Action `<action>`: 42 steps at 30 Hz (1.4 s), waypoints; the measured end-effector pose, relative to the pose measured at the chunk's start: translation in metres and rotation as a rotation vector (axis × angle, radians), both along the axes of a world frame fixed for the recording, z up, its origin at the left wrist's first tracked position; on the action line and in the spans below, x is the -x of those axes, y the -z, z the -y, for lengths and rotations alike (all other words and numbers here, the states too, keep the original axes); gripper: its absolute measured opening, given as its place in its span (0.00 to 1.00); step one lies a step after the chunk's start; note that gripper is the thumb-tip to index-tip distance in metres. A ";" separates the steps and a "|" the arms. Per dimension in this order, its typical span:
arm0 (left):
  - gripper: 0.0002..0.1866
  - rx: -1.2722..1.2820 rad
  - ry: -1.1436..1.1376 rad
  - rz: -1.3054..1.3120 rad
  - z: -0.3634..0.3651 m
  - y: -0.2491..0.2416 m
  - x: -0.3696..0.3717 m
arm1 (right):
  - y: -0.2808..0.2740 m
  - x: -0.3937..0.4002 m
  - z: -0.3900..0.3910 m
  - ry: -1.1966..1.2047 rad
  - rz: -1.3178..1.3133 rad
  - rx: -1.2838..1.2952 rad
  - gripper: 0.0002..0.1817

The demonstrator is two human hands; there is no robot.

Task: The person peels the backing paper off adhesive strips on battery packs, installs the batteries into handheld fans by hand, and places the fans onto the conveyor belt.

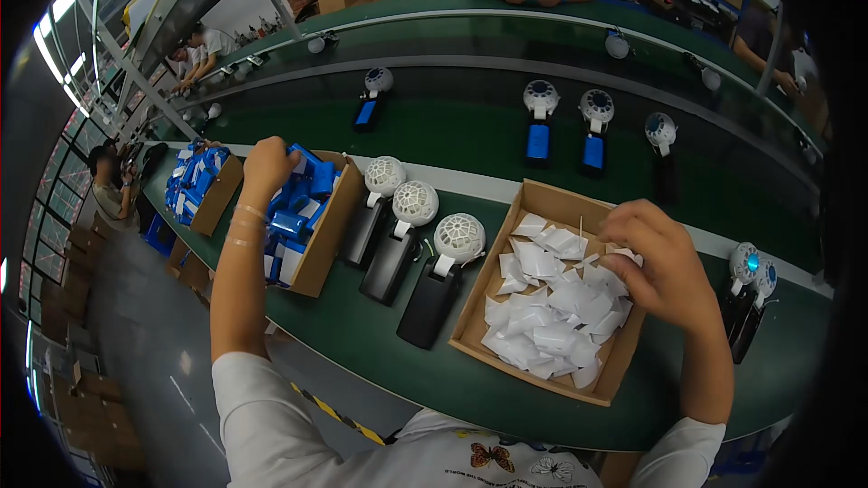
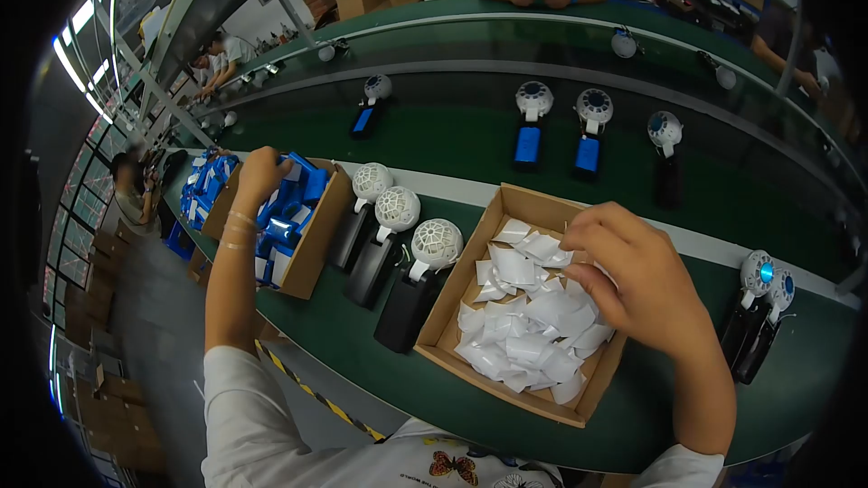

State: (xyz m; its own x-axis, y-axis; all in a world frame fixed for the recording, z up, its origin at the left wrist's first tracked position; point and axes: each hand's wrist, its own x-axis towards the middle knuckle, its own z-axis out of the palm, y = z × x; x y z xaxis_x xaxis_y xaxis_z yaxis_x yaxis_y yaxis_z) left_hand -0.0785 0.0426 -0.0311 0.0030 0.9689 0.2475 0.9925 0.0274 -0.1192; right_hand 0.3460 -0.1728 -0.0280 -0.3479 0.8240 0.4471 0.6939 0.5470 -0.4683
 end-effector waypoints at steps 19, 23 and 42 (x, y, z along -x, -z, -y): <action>0.19 1.344 0.775 1.894 0.157 0.035 -0.247 | 0.036 -0.001 0.010 0.181 -0.187 -0.426 0.12; 0.30 1.344 0.690 1.839 0.155 0.037 -0.258 | 0.049 -0.007 0.006 0.144 -0.180 -0.408 0.11; 0.26 1.226 0.579 2.116 0.140 0.038 -0.285 | 0.057 -0.043 0.009 -0.112 0.069 -0.401 0.12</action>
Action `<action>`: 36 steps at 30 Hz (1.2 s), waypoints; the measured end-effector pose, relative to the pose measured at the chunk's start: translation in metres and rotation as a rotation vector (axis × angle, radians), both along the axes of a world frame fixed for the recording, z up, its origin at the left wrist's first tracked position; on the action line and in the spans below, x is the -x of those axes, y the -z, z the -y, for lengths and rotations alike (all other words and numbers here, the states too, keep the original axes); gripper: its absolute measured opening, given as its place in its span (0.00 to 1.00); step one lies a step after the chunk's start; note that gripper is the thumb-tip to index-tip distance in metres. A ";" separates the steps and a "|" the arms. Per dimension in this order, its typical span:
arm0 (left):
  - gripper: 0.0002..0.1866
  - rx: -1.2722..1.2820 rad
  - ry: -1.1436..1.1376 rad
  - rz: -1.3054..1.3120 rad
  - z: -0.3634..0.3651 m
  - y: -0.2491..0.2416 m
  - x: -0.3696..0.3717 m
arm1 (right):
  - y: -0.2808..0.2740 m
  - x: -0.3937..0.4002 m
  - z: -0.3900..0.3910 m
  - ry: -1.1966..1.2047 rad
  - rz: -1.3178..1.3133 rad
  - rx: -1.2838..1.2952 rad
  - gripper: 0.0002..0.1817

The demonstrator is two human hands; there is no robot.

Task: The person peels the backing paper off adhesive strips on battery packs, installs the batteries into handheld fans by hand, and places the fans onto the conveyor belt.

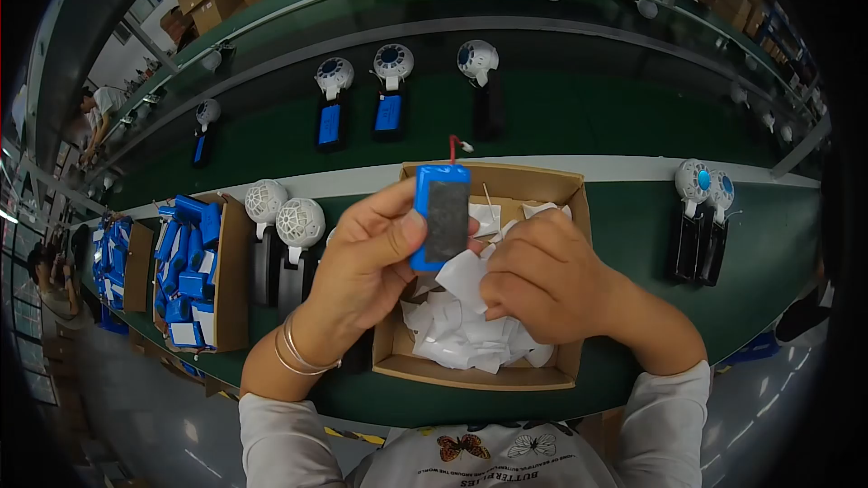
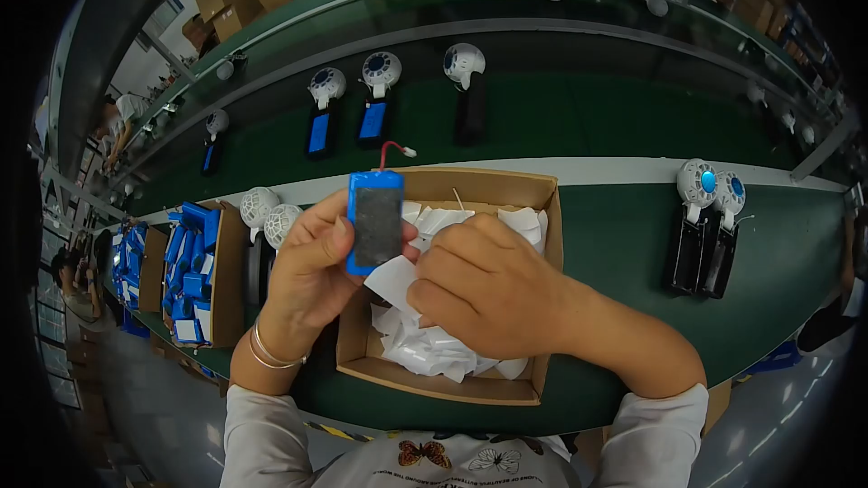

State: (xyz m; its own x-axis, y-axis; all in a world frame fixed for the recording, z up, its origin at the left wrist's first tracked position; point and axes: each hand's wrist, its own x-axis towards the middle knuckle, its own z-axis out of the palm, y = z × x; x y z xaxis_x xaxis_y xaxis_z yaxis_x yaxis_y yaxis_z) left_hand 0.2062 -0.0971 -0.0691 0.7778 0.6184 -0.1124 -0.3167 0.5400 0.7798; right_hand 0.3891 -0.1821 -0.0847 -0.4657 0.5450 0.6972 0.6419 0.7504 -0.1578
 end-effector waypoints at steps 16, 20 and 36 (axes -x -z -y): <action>0.25 -0.870 -0.127 -0.746 -0.124 0.017 -0.079 | -0.020 -0.080 -0.006 0.005 -1.072 0.395 0.17; 0.41 -0.789 0.116 -1.274 -0.178 0.064 -0.114 | -0.026 -0.093 -0.004 0.005 -1.069 0.335 0.20; 0.35 -0.374 -0.319 -0.205 -0.032 -0.003 -0.050 | -0.028 -0.026 -0.044 -0.011 -0.565 -0.209 0.14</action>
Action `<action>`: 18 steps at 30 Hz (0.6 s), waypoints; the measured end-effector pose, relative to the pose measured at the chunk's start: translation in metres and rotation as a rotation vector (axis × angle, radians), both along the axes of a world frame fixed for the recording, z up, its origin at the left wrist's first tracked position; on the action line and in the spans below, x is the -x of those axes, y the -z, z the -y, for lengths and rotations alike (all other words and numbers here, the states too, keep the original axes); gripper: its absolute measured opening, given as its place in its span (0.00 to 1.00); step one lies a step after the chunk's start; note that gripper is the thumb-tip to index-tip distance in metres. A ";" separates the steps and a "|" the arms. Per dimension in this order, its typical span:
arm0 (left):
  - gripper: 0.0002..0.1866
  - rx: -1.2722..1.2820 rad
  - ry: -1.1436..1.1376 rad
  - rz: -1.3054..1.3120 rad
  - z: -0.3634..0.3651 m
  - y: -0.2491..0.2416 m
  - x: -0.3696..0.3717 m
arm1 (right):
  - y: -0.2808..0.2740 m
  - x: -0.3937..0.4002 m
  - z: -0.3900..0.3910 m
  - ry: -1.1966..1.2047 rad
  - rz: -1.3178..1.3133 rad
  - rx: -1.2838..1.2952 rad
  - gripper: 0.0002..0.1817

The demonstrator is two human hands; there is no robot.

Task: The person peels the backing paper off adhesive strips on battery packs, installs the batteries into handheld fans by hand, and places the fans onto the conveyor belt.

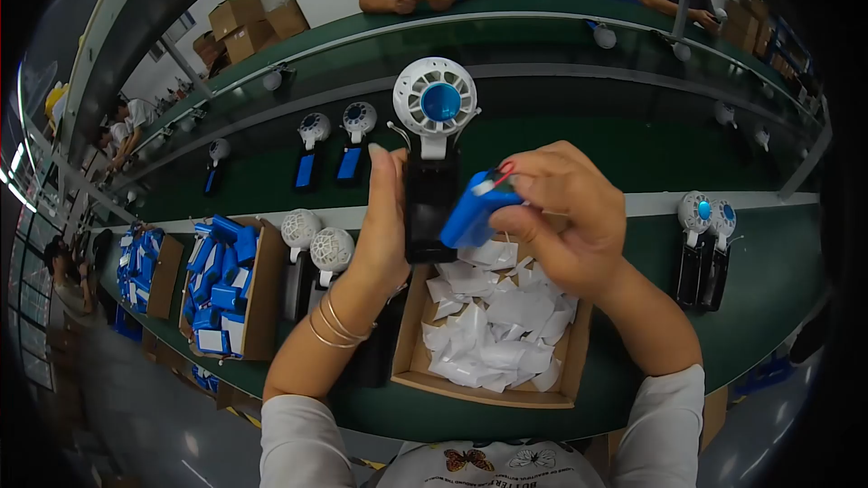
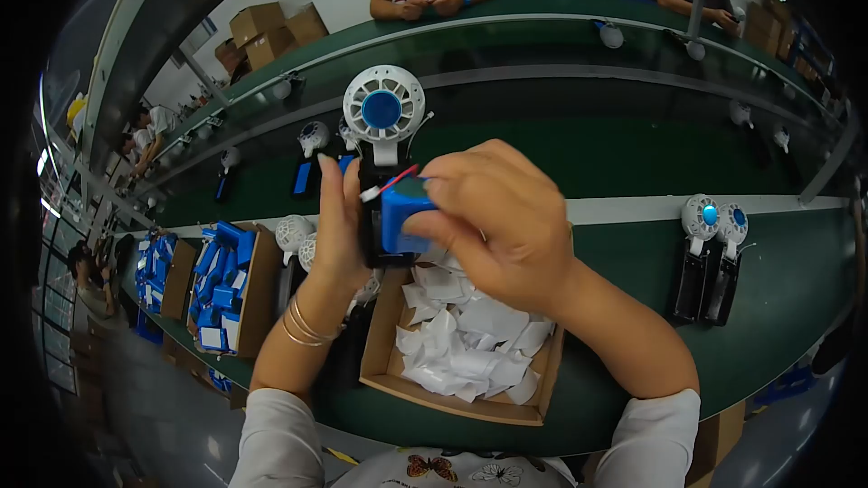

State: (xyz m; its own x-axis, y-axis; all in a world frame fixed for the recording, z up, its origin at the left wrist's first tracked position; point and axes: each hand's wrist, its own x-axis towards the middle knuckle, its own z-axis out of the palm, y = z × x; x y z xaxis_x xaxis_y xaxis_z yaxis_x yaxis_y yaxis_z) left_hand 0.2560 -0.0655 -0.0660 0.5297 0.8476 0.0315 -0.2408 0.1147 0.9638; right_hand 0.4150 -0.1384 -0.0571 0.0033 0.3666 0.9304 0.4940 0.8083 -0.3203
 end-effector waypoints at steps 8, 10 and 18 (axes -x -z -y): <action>0.41 0.060 -0.096 0.283 0.021 0.005 0.011 | 0.007 0.036 -0.012 0.076 0.331 0.068 0.14; 0.41 0.135 -0.078 0.305 0.021 0.003 0.010 | 0.005 0.036 -0.011 0.144 0.360 0.042 0.15; 0.44 -0.264 -0.066 0.160 0.029 0.012 0.008 | 0.015 0.050 -0.020 -0.207 -0.144 0.627 0.36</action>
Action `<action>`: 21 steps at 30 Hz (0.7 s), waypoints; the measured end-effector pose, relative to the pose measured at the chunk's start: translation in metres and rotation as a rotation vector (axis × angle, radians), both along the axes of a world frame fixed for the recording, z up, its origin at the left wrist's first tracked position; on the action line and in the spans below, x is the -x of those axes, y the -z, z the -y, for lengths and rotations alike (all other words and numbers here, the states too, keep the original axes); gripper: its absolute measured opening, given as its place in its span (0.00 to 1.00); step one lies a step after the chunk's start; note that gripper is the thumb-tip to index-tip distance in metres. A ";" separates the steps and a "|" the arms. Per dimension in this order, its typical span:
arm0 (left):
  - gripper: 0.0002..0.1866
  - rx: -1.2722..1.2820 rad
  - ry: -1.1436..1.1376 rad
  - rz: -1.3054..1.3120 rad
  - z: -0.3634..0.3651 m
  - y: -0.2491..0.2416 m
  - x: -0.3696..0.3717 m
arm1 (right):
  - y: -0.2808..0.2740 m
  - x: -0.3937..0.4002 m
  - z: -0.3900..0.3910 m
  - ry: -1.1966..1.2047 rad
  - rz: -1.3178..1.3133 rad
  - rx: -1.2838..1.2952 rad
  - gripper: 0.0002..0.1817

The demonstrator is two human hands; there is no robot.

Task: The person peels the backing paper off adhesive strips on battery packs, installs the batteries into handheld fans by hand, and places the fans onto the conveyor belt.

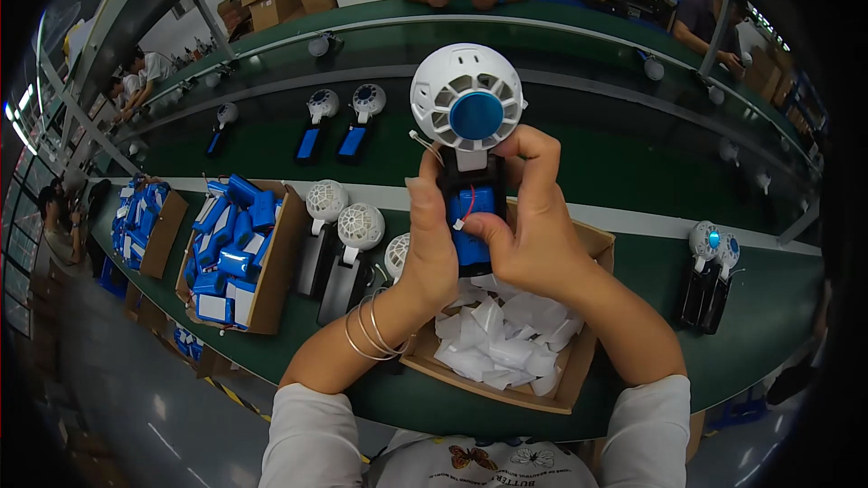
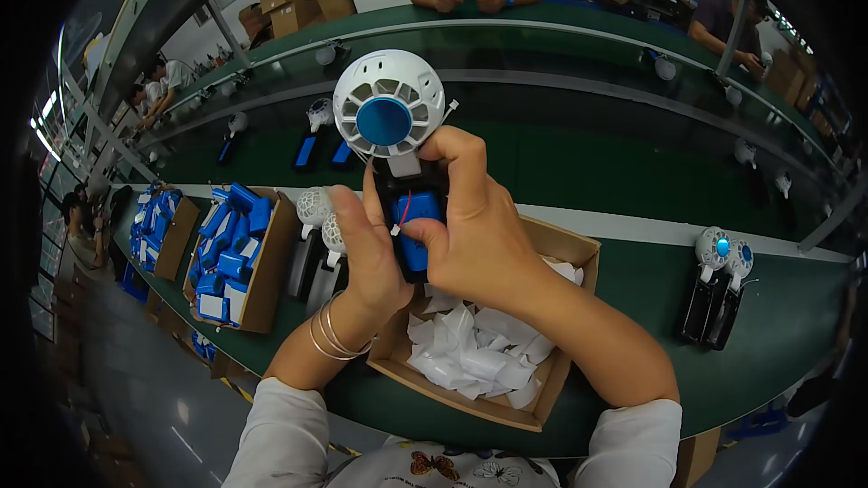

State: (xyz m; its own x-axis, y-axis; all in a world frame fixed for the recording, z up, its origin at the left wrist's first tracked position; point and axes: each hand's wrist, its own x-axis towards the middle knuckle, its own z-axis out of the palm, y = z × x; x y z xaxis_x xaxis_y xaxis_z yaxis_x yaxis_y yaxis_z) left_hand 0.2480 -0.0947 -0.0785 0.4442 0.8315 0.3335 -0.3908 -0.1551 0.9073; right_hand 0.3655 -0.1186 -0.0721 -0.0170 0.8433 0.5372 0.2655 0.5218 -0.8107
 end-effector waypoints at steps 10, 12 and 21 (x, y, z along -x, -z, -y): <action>0.08 -0.750 -0.242 -1.113 -0.023 -0.025 0.079 | 0.045 -0.145 -0.097 0.376 0.057 0.614 0.32; 0.09 -0.917 -0.580 -1.306 -0.054 -0.028 0.126 | 0.067 -0.173 -0.101 0.477 0.195 0.723 0.30; 0.20 -0.505 -0.562 -1.833 -0.162 -0.006 0.268 | 0.075 -0.163 -0.082 0.484 0.655 0.229 0.25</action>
